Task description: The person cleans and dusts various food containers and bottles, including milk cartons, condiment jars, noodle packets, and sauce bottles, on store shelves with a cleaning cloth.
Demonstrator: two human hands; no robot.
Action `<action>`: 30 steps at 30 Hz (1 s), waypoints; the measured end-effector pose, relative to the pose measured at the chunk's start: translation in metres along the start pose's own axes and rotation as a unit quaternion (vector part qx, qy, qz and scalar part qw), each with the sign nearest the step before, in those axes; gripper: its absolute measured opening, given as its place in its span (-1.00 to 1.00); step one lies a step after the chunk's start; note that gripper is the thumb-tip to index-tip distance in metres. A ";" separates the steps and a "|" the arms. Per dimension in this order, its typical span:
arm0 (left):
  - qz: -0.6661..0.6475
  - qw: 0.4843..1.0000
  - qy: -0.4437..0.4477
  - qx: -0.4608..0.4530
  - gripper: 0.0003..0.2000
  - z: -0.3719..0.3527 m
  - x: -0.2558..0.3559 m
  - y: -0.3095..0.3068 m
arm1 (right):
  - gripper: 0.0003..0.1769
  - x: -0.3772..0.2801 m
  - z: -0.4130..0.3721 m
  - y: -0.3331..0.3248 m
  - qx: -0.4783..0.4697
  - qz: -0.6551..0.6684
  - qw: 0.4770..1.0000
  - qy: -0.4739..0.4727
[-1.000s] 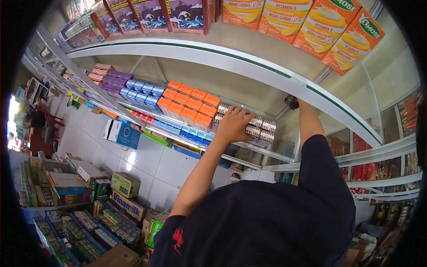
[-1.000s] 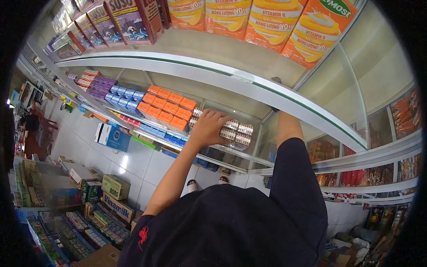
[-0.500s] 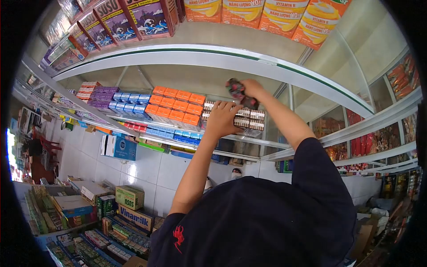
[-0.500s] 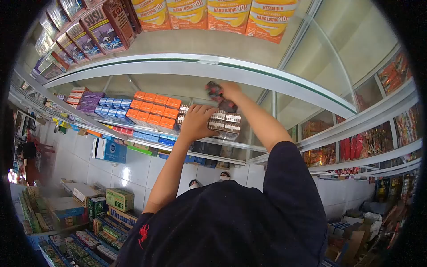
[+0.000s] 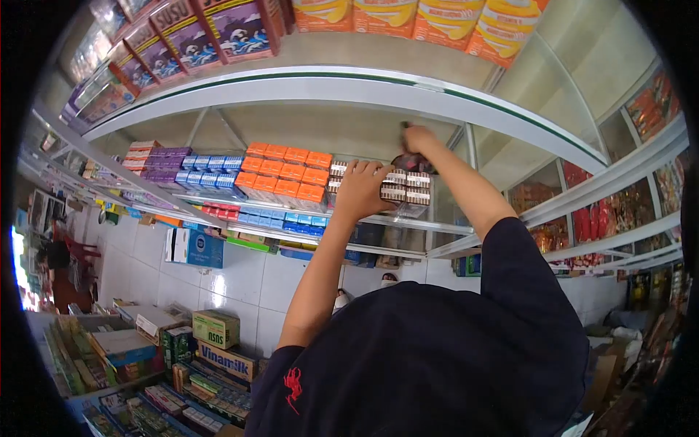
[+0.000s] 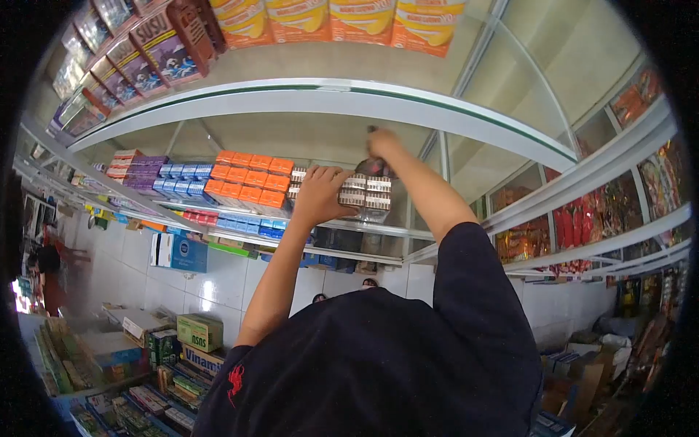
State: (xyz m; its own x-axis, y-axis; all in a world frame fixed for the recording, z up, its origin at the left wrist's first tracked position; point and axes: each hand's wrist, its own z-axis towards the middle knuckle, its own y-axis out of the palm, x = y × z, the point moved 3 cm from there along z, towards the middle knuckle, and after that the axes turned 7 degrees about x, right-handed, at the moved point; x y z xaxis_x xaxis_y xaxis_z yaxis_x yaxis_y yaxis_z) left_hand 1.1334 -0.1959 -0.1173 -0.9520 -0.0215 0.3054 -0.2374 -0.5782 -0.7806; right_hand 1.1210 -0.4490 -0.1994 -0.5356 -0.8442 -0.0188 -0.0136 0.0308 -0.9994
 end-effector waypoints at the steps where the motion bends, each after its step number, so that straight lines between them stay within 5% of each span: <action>1: -0.009 1.000 -0.002 -0.008 -0.29 0.000 0.000 0.001 | -0.86 -0.027 -0.007 -0.010 -0.050 0.051 0.997 -0.016; 2: -0.012 1.000 0.003 -0.011 -0.29 0.002 -0.001 0.001 | -0.80 -0.047 -0.016 -0.018 -0.051 -0.086 0.988 -0.118; 5: -0.009 1.000 0.004 -0.011 -0.28 -0.001 -0.001 0.004 | -0.87 -0.026 -0.037 -0.033 0.002 -0.073 0.993 -0.092; 7: -0.008 1.000 0.004 -0.020 -0.28 0.000 -0.002 0.005 | -0.84 0.019 -0.055 -0.049 -0.004 0.199 0.975 0.097; 9: 0.010 0.999 -0.006 -0.042 -0.27 0.001 -0.001 0.003 | -0.76 0.061 -0.063 -0.034 0.060 0.013 0.991 0.115; 16: -0.007 1.000 0.001 -0.027 -0.28 0.000 -0.001 0.003 | -0.72 0.044 -0.137 -0.017 0.175 -0.005 0.952 0.253; 18: -0.008 1.000 0.003 -0.029 -0.29 -0.001 0.001 0.001 | -0.68 0.038 -0.161 -0.012 0.169 0.006 0.953 0.253; 20: 0.001 1.000 -0.004 -0.029 -0.28 -0.002 0.001 0.002 | -0.62 0.028 -0.192 -0.010 0.264 0.022 0.950 0.166; 30: 0.005 1.000 0.021 -0.009 -0.29 -0.003 0.001 0.001 | -0.63 0.024 -0.225 -0.013 0.311 0.154 0.915 0.207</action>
State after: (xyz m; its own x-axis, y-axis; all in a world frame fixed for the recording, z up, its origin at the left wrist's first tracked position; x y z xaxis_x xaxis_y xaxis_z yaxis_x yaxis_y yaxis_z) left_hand 1.1320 -0.1941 -0.1191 -0.9612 0.0071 0.2759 -0.2320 -0.5627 -0.7935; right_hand 0.9187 -0.3489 -0.1809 -0.7086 -0.5675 -0.4194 0.6064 -0.1856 -0.7732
